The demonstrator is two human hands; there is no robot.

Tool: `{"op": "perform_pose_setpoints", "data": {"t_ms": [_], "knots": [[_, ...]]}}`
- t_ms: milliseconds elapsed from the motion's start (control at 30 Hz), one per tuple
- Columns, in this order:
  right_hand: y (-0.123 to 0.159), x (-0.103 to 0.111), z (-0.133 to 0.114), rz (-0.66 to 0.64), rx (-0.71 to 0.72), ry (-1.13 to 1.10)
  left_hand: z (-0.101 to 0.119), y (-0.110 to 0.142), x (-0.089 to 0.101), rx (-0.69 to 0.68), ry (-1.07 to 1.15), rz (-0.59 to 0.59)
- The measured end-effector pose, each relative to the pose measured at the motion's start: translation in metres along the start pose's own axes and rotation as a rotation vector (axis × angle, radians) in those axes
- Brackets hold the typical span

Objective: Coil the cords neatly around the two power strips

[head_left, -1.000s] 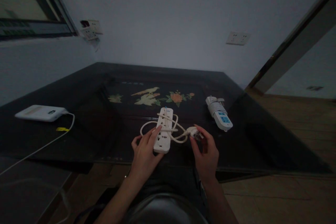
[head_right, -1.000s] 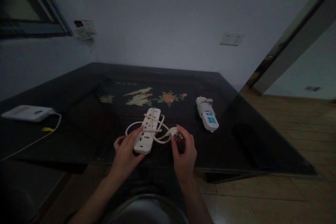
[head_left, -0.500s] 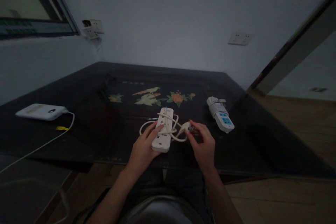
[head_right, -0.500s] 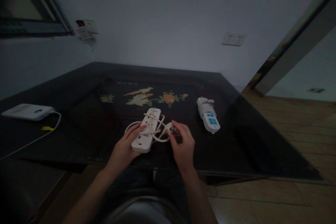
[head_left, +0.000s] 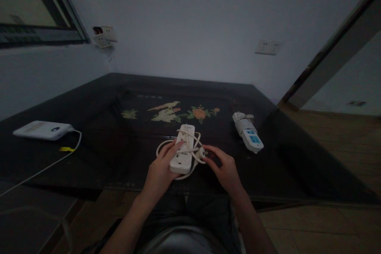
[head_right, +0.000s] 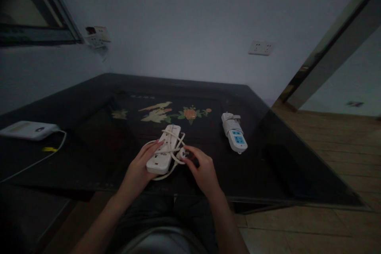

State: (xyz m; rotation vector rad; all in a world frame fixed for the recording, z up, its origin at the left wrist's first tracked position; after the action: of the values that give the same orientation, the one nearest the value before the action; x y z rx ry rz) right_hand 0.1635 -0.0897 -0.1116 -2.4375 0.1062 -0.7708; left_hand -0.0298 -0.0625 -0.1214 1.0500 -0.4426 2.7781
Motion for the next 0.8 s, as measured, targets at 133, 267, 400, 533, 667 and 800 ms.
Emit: {"op": "perform_pose_setpoints", "data": {"t_ms": [133,267,400,533,667,800], "knots": [[0.005,-0.005,-0.002,-0.098,0.043,0.023,-0.001,0.001,-0.003,0.009,-0.012,-0.002],[0.009,-0.012,-0.004,-0.185,0.089,0.053,-0.001,0.003,-0.005,-0.014,-0.020,-0.010],[0.008,-0.019,-0.007,-0.216,0.133,0.090,0.001,0.003,-0.003,-0.031,0.003,0.011],[0.006,-0.019,-0.009,-0.208,0.134,0.084,0.002,0.003,-0.004,-0.020,0.018,0.011],[0.008,-0.017,-0.009,-0.243,0.120,0.065,0.000,0.001,-0.008,-0.035,0.030,-0.032],[0.010,-0.017,-0.008,-0.287,0.089,0.048,0.001,0.001,-0.002,-0.117,0.064,-0.181]]}}
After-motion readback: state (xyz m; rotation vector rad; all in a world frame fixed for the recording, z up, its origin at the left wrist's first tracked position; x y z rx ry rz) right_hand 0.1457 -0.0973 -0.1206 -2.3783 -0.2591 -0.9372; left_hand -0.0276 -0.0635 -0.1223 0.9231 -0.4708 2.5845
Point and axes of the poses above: each hand's wrist, its own y-axis away from the middle knuckle, its own x-axis out of the back of the hand, z = x × y, the point moved 7 cm from there along -y, towards the middle knuckle, and after that the axes turned 9 degrees about x, right-handed, at the moved point
